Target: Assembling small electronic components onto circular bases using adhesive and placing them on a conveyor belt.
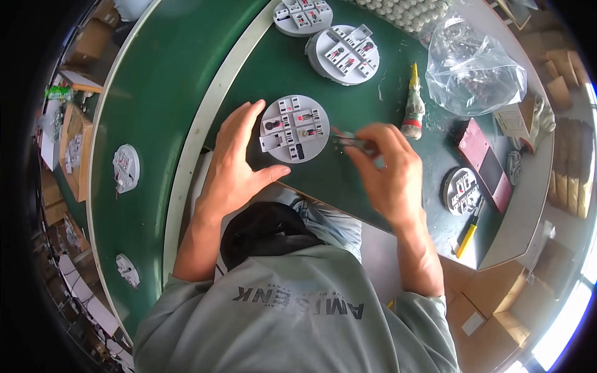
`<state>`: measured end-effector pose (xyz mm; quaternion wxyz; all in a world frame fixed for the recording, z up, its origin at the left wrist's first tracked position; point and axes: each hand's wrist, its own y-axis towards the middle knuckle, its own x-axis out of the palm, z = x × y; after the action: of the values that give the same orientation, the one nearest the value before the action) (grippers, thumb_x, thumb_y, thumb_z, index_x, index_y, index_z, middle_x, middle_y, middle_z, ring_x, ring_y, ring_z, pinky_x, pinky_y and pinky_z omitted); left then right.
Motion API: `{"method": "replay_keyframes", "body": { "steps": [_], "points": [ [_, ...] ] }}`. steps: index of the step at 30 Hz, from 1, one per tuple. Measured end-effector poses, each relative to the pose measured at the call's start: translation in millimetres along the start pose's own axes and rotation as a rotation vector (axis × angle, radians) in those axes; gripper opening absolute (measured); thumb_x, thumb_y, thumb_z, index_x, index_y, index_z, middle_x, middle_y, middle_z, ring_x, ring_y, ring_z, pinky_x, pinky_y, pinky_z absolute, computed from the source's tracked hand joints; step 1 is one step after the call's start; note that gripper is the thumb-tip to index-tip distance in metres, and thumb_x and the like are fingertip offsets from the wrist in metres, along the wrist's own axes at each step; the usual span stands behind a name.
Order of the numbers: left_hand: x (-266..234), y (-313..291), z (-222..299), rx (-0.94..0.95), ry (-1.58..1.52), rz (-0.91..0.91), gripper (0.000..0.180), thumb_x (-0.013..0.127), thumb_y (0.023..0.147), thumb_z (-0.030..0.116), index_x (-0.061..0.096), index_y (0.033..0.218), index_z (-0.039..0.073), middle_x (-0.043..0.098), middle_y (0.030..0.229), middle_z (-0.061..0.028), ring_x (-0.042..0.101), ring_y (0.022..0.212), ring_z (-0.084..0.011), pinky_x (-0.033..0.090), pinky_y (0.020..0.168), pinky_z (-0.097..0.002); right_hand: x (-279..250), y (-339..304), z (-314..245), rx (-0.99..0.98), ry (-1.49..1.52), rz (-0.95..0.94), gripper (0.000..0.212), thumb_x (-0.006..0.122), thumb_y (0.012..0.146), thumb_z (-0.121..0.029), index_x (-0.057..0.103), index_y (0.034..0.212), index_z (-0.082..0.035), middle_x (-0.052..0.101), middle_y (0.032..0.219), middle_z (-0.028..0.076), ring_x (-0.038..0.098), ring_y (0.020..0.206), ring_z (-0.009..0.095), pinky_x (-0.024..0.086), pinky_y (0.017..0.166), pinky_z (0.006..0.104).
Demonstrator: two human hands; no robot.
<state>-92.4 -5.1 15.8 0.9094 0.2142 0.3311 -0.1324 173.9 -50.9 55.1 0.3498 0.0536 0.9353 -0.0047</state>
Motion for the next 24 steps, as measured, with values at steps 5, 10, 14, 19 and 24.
{"method": "replay_keyframes", "body": {
  "steps": [5,10,14,19,24],
  "points": [
    [6,-6,-5,0.024,0.032,0.003,0.109,0.099,0.065,0.016,0.043,0.158,0.002,0.06,0.145,-0.0213,0.054,0.139,-0.0387,0.043,0.113,-0.0494,37,29,-44,-0.497,-0.147,-0.153,0.023,0.082,0.085,-0.006,0.07,0.103,-0.002,0.07,0.096,0.013,0.069,0.089,0.033,0.056,0.079,0.0419],
    [8,-10,-12,0.019,0.023,0.067,0.108,0.1,0.063,0.018,0.047,0.155,0.001,0.063,0.14,-0.0192,0.057,0.135,-0.0364,0.043,0.112,-0.0488,60,43,-52,-0.583,-0.164,-0.301,0.022,0.083,0.083,-0.007,0.07,0.101,-0.003,0.07,0.096,0.012,0.068,0.091,0.034,0.055,0.077,0.0438],
    [6,-12,-14,0.013,0.048,0.055,0.108,0.101,0.059,0.021,0.05,0.152,0.001,0.066,0.137,-0.0172,0.06,0.132,-0.0336,0.045,0.109,-0.0473,57,47,-51,-0.567,-0.114,-0.378,0.021,0.082,0.083,-0.006,0.07,0.1,-0.003,0.071,0.099,0.011,0.067,0.092,0.034,0.055,0.078,0.044],
    [13,-9,-15,0.015,0.077,0.092,0.108,0.102,0.057,0.026,0.053,0.151,0.002,0.068,0.133,-0.0153,0.06,0.131,-0.031,0.045,0.107,-0.0458,66,47,-46,-0.604,-0.086,-0.35,0.021,0.082,0.082,-0.004,0.071,0.1,-0.003,0.071,0.098,0.011,0.068,0.09,0.034,0.056,0.079,0.0437],
    [14,-9,-20,0.008,0.083,0.103,0.105,0.102,0.058,0.028,0.055,0.149,0.003,0.07,0.129,-0.0137,0.061,0.13,-0.03,0.045,0.107,-0.0456,73,48,-42,-0.648,-0.044,-0.276,0.018,0.079,0.084,-0.004,0.068,0.098,-0.004,0.069,0.094,0.01,0.068,0.086,0.033,0.057,0.075,0.0418]
  ]
}}
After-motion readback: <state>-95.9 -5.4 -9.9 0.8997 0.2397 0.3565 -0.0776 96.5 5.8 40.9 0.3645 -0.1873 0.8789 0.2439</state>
